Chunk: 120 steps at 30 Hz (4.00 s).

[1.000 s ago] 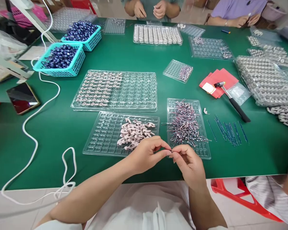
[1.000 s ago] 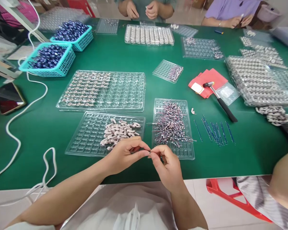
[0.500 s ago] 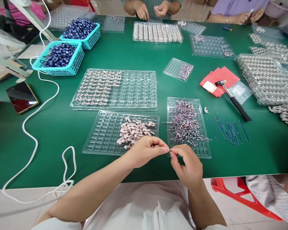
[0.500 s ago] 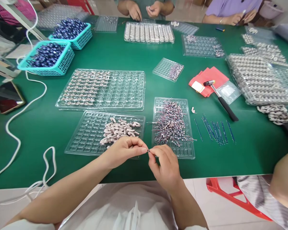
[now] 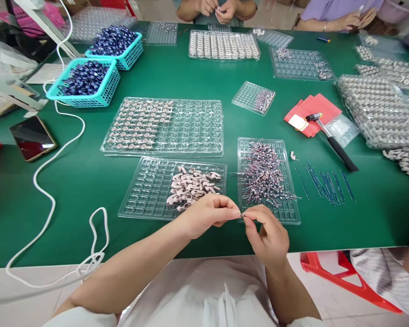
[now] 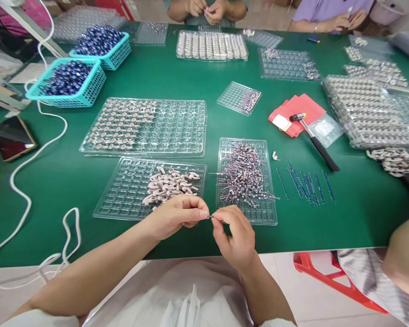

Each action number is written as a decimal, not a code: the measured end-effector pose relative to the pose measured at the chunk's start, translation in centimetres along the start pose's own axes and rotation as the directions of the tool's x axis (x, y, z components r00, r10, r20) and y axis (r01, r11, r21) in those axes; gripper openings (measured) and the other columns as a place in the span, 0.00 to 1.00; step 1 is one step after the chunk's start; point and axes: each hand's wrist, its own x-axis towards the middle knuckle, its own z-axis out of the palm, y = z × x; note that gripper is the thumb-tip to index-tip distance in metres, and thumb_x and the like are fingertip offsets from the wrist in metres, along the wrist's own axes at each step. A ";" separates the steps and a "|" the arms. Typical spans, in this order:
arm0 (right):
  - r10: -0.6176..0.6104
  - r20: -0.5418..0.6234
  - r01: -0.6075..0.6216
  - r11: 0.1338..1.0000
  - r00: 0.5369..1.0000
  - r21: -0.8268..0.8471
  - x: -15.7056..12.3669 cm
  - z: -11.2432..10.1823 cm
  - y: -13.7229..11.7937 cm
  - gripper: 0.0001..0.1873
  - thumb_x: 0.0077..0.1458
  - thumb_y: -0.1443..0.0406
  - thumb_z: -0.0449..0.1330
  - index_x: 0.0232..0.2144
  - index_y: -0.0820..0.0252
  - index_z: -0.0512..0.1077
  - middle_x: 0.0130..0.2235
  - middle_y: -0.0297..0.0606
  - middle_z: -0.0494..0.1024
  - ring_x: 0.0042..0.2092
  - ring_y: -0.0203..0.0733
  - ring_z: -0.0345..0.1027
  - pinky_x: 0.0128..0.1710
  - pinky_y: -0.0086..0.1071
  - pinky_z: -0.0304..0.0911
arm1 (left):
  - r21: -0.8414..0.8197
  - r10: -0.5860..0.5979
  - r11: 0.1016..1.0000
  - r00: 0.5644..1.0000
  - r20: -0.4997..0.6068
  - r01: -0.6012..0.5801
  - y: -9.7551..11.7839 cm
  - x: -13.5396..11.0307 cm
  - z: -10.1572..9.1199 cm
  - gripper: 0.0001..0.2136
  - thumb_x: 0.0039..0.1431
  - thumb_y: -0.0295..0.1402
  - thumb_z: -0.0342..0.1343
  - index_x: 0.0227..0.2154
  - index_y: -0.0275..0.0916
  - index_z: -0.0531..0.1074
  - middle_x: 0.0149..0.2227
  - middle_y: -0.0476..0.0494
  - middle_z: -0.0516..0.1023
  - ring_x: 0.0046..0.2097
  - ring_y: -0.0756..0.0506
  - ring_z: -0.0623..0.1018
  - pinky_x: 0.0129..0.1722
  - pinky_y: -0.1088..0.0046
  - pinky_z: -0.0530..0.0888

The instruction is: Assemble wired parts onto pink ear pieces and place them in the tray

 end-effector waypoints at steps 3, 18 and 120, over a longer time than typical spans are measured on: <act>0.034 -0.011 -0.033 0.998 0.999 0.062 -0.2 -0.1 0.1 0.12 0.60 0.74 0.58 0.42 0.54 0.73 0.36 0.37 0.79 0.38 0.41 0.75 0.38 0.37 0.72 | 0.010 0.001 1.000 1.000 -0.009 -0.001 0.0 0.0 0.1 0.13 0.51 0.41 0.65 0.26 0.35 0.73 0.21 0.54 0.62 0.24 0.54 0.57 0.23 0.75 0.51; 0.146 -0.030 -0.138 0.972 0.989 0.190 -0.3 -0.4 0.0 0.09 0.61 0.72 0.58 0.39 0.53 0.73 0.34 0.36 0.78 0.36 0.40 0.73 0.35 0.36 0.70 | 0.103 0.081 0.992 0.997 -0.006 -0.080 -0.1 -0.2 0.4 0.15 0.54 0.45 0.64 0.27 0.36 0.72 0.24 0.52 0.64 0.26 0.53 0.60 0.26 0.74 0.55; 0.181 -0.178 -0.184 0.983 0.967 -0.002 -0.2 -0.1 0.3 0.08 0.59 0.72 0.62 0.37 0.53 0.76 0.35 0.34 0.77 0.36 0.38 0.73 0.34 0.33 0.68 | -0.010 0.261 0.964 0.956 -0.137 -0.265 -1.2 0.1 1.0 0.09 0.62 0.30 0.61 0.45 0.39 0.79 0.50 0.41 0.81 0.48 0.44 0.80 0.49 0.68 0.76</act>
